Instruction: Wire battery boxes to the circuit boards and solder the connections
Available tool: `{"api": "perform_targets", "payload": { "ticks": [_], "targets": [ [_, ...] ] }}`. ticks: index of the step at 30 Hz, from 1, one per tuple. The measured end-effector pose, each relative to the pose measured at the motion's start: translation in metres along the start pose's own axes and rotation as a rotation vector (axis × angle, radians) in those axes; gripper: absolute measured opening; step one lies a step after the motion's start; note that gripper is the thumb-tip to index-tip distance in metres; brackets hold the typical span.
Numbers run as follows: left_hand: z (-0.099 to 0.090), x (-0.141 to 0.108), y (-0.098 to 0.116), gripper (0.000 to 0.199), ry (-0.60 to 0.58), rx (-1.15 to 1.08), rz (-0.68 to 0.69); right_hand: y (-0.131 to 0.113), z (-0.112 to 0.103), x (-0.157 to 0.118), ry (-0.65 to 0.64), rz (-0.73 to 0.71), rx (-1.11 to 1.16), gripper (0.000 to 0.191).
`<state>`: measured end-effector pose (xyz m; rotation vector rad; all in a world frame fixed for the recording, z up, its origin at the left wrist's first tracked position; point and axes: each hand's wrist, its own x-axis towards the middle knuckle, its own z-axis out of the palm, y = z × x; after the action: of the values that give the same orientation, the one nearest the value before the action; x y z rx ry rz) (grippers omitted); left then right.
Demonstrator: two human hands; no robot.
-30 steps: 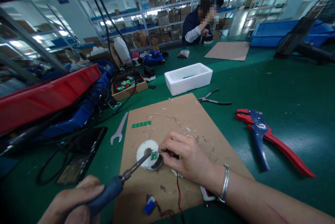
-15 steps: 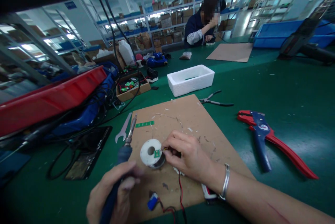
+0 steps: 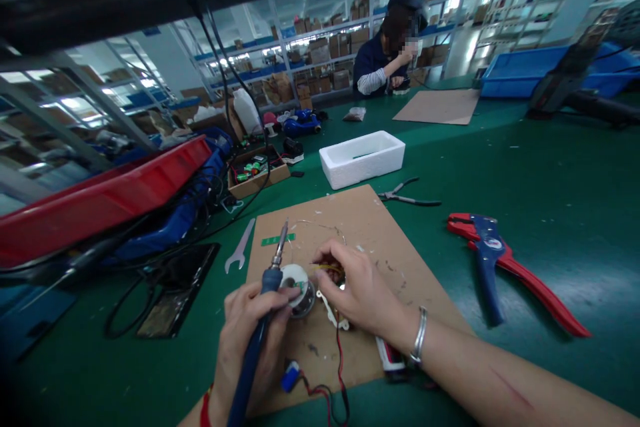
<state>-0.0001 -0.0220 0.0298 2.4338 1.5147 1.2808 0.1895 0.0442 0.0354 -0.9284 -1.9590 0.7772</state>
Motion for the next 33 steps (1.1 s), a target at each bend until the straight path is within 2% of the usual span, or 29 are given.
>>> {"api": "perform_targets", "payload": {
  "ticks": [9, 24, 33],
  "targets": [
    [0.0014, 0.0002, -0.0005, 0.023, -0.001, -0.008, -0.004, 0.0029, 0.0022, 0.0019, 0.026, 0.06, 0.0, 0.007],
    [0.0008, 0.0002, -0.0016, 0.024, -0.011, -0.004, -0.001, 0.0082, 0.0047, 0.002, 0.056, 0.022, 0.078, 0.009],
    [-0.0006, -0.0001, -0.0017, 0.022, -0.034, 0.007, 0.004, 0.0036, 0.0011, 0.0034, 0.008, -0.059, 0.08, 0.013]
  ]
}}
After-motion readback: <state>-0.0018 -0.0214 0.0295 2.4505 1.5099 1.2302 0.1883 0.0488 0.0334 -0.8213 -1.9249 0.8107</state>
